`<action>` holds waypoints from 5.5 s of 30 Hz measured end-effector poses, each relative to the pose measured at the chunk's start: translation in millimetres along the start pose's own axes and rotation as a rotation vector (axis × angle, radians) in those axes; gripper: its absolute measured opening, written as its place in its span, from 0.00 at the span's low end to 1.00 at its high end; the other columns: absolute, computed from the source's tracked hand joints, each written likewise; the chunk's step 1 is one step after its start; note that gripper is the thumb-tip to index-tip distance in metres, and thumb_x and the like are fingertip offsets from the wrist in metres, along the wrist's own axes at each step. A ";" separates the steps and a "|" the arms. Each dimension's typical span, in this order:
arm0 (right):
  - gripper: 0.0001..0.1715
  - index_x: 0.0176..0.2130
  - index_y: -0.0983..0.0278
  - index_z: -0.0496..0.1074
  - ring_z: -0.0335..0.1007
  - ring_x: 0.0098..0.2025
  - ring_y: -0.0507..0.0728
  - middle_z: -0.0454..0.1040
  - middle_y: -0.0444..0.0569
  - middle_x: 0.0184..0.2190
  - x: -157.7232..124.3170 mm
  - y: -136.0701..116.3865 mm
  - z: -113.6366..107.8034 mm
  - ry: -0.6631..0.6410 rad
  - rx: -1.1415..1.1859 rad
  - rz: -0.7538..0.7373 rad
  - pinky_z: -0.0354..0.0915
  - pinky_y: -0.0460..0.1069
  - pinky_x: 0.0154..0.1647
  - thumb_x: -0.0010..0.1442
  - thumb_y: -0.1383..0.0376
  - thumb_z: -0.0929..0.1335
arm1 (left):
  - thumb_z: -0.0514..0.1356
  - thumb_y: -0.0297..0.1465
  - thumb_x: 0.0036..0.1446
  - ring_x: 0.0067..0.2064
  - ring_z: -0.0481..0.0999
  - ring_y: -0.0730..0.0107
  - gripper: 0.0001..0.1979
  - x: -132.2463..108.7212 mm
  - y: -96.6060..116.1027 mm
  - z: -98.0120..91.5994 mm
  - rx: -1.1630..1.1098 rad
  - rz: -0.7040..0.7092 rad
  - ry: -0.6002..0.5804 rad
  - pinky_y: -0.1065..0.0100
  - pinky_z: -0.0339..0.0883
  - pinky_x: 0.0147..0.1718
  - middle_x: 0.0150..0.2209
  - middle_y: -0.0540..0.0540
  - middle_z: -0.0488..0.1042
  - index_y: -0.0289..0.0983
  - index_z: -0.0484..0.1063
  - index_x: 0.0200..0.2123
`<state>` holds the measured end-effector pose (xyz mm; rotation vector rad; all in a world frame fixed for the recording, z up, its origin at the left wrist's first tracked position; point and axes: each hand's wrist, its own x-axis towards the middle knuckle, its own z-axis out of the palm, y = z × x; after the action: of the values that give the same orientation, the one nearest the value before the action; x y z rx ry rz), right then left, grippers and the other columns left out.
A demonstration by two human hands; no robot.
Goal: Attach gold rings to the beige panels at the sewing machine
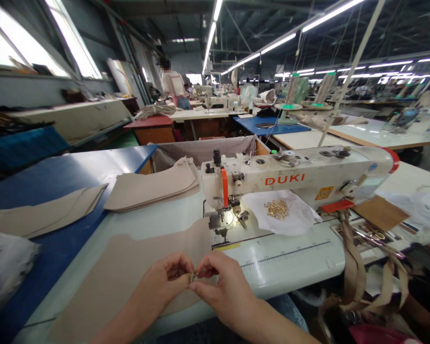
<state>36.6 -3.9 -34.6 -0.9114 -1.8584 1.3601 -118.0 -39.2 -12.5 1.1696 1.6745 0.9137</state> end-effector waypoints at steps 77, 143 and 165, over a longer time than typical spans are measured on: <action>0.11 0.20 0.65 0.68 0.66 0.17 0.48 0.68 0.38 0.15 81.5 35.6 -28.3 -0.064 -0.041 0.462 0.60 0.40 0.18 0.49 0.76 0.65 | 0.50 0.36 0.62 0.61 0.62 0.54 0.24 77.2 -73.0 12.7 0.787 0.732 0.167 0.50 0.62 0.56 0.58 0.36 0.66 0.35 0.56 0.60; 0.09 0.36 0.66 0.69 0.63 0.44 0.56 0.72 0.50 0.37 41.2 55.7 -39.5 -0.189 -1.099 -0.700 0.60 0.51 0.50 0.66 0.66 0.62 | 0.51 0.24 0.59 0.35 0.73 0.66 0.09 95.5 -41.7 16.4 0.745 1.028 0.207 0.64 0.71 0.38 0.31 0.46 0.76 0.37 0.69 0.30; 0.07 0.37 0.67 0.72 0.67 0.45 0.56 0.74 0.50 0.42 41.0 61.2 -35.9 -0.241 -1.016 -0.711 0.65 0.50 0.48 0.63 0.69 0.64 | 0.50 0.24 0.61 0.33 0.72 0.67 0.11 97.6 -39.3 19.3 0.784 1.101 0.223 0.65 0.71 0.36 0.30 0.46 0.76 0.36 0.70 0.30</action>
<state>53.3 62.0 -80.5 -0.3975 -2.7281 0.0364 -129.5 44.2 -78.4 2.7535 1.5327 1.0366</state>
